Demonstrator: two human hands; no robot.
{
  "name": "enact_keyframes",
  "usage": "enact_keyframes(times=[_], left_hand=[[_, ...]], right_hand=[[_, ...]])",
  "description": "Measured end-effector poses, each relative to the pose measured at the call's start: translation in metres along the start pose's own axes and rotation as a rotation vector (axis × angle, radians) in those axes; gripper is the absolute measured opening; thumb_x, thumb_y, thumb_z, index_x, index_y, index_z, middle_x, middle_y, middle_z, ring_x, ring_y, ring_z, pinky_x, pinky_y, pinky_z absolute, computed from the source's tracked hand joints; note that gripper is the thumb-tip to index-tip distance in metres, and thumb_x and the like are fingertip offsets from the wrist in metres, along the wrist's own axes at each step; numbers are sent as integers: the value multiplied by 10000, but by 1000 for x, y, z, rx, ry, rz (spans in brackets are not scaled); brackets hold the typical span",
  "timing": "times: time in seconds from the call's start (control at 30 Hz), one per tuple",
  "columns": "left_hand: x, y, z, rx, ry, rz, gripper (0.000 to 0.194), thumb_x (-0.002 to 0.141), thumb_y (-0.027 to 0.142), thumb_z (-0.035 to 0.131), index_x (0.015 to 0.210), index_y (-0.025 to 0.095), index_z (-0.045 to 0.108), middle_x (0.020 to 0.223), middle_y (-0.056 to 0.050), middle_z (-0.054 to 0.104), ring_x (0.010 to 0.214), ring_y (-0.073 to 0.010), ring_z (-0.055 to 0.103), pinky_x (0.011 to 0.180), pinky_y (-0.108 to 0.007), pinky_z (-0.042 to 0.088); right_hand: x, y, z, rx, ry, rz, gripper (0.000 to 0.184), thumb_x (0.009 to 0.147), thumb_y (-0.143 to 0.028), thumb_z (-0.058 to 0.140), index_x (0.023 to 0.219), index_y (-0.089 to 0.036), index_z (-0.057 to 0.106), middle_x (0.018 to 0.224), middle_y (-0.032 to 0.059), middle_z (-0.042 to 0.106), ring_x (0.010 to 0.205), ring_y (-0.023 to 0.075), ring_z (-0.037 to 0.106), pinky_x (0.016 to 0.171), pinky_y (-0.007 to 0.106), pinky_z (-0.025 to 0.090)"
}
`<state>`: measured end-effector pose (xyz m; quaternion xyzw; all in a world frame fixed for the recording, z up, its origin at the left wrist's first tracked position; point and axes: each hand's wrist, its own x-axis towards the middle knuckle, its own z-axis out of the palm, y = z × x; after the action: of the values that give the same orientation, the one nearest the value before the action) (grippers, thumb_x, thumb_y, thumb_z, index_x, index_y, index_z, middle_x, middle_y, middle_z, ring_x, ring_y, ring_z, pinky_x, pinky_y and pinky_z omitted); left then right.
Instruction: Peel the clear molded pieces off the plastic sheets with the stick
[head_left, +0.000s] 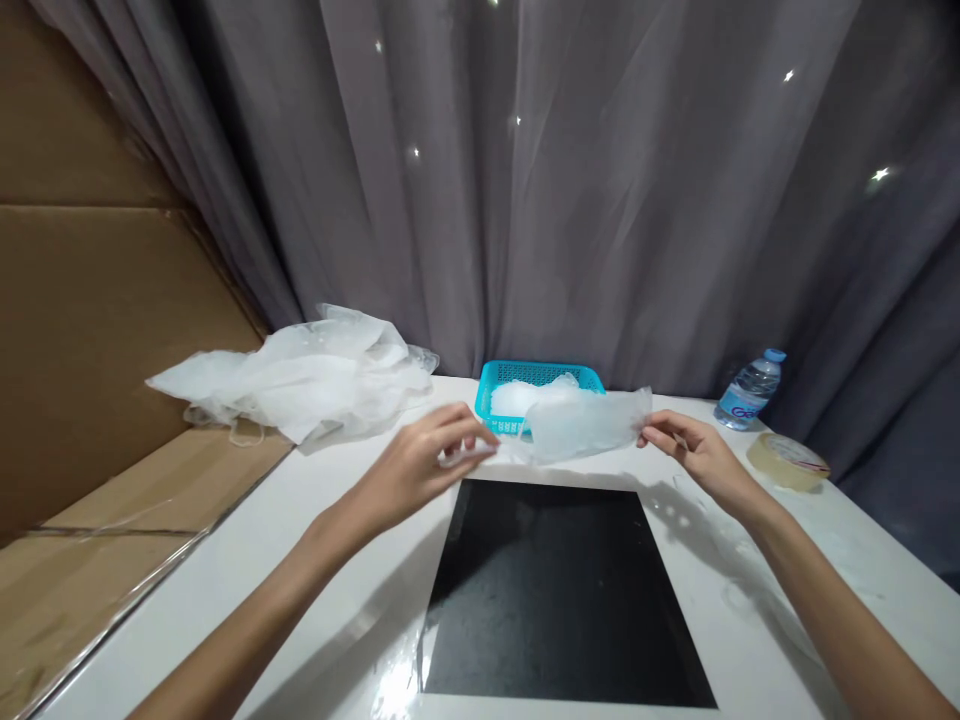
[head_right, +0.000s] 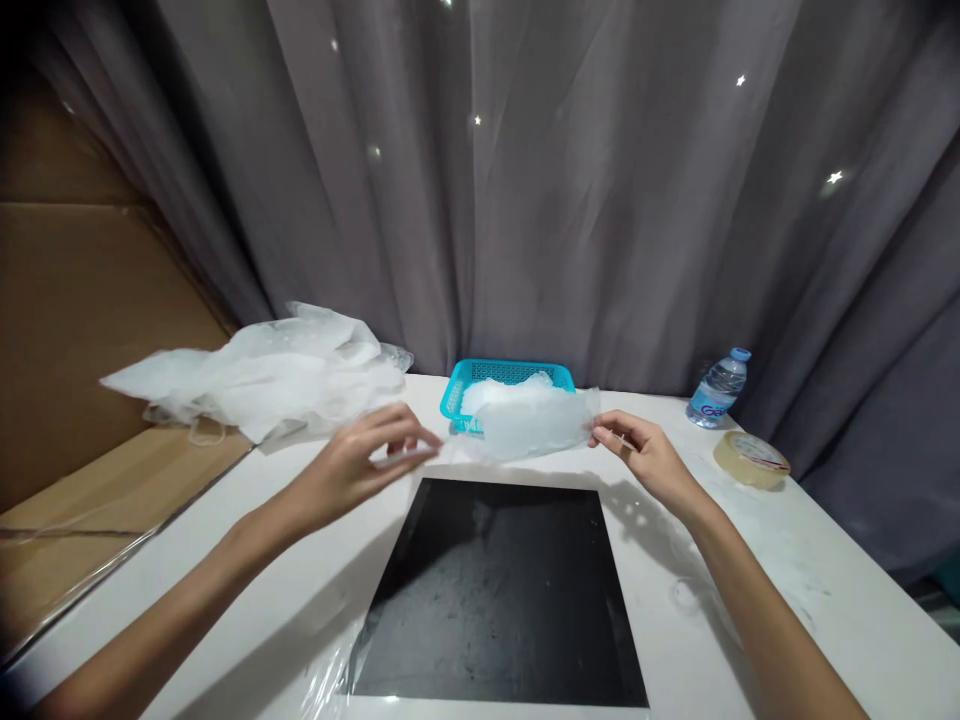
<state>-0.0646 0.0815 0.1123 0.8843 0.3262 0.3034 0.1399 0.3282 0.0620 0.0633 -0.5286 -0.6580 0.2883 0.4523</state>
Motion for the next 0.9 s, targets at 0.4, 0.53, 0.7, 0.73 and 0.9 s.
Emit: enact_keyframes(times=[0.4, 0.53, 0.7, 0.73, 0.9], left_hand=[[-57, 23, 62, -495, -769, -228, 361, 888, 526, 806, 1126, 255, 805, 992, -39, 752, 865, -209, 709, 774, -263, 539], [-54, -4, 65, -369, -394, -256, 282, 1071, 457, 558, 1139, 255, 742, 1140, -66, 713, 1070, -243, 671, 954, -341, 506], [-57, -16, 81, -165, -289, -373, 423, 1004, 555, 627, 1288, 242, 617, 1196, -85, 638, 1113, -283, 623, 995, -398, 483], [-57, -14, 83, -153, -312, -403, 451, 988, 573, 639, 1287, 236, 603, 1138, -74, 640, 1051, -274, 637, 946, -384, 495], [-51, -1, 81, -114, -466, -497, 382, 955, 595, 641, 1020, 221, 599, 825, 17, 574, 735, -198, 580, 673, -274, 405]], right_hand=[[-30, 33, 12, -65, -280, 114, 669, 1012, -682, 447, 631, -182, 678, 611, 1, 557, 612, 161, 472, 659, 303, 383], [-48, 43, 7, -62, -360, 165, 632, 1008, -625, 520, 609, -174, 712, 684, 33, 635, 684, 181, 572, 741, 316, 428], [-57, 50, 3, -158, -431, 222, 262, 837, -399, 779, 702, -194, 689, 746, 7, 646, 715, 176, 572, 675, 281, 421], [-57, 50, 4, -166, -414, 209, 187, 819, -360, 784, 764, -200, 704, 737, -2, 640, 706, 174, 562, 654, 274, 413], [-51, 53, 10, -162, -274, 75, 118, 874, -316, 683, 925, -210, 695, 778, -2, 651, 736, 181, 583, 696, 285, 449]])
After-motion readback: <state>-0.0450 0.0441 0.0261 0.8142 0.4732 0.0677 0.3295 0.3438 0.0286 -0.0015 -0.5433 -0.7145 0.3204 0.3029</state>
